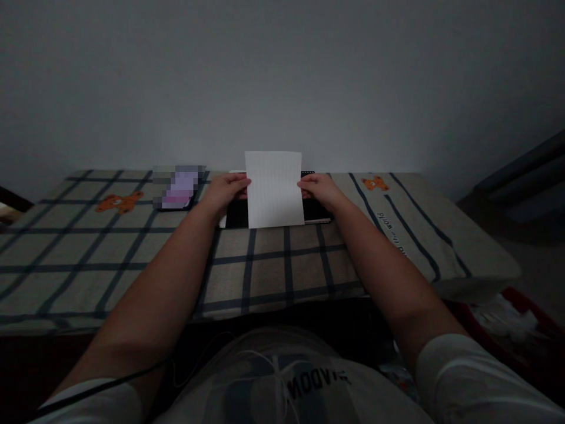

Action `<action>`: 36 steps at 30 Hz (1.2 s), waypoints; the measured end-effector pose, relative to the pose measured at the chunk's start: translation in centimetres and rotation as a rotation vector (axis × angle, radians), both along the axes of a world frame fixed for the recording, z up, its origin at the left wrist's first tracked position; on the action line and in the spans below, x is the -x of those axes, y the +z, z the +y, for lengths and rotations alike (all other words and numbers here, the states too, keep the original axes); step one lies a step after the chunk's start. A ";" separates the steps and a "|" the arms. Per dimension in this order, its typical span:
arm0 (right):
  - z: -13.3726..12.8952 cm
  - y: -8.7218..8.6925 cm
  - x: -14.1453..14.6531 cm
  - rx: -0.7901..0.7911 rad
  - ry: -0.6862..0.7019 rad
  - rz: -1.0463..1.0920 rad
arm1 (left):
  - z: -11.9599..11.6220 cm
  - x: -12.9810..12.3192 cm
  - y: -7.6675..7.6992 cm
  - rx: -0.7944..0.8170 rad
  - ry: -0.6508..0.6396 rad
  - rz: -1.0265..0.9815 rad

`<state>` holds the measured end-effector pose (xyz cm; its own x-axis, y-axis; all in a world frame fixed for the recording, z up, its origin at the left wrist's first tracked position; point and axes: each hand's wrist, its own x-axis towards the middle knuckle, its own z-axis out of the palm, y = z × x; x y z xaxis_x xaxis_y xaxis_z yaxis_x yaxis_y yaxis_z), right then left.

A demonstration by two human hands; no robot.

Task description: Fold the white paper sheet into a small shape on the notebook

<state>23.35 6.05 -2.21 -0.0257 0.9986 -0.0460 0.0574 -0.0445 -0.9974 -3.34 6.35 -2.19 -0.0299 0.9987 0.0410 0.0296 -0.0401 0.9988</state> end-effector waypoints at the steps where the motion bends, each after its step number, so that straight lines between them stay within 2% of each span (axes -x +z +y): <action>1: 0.0 0.0 0.0 -0.006 -0.010 0.003 | 0.0 0.0 0.0 0.017 -0.005 -0.004; 10: -0.1 0.0 0.0 0.033 0.034 0.012 | 0.0 0.0 0.0 -0.039 0.075 0.032; 21: -0.2 0.2 0.1 0.012 -0.017 0.011 | -0.5 -0.1 0.4 0.025 -0.032 0.021; 25: -0.2 0.3 0.1 0.012 -0.012 0.040 | -0.5 -0.1 0.3 -0.015 -0.004 0.073; 30: -0.2 0.2 0.1 0.032 0.023 0.052 | -0.2 0.0 0.1 -0.060 0.020 0.042; 36: -0.2 0.2 0.2 0.018 -0.018 0.023 | -0.2 0.0 0.3 0.005 -0.014 0.026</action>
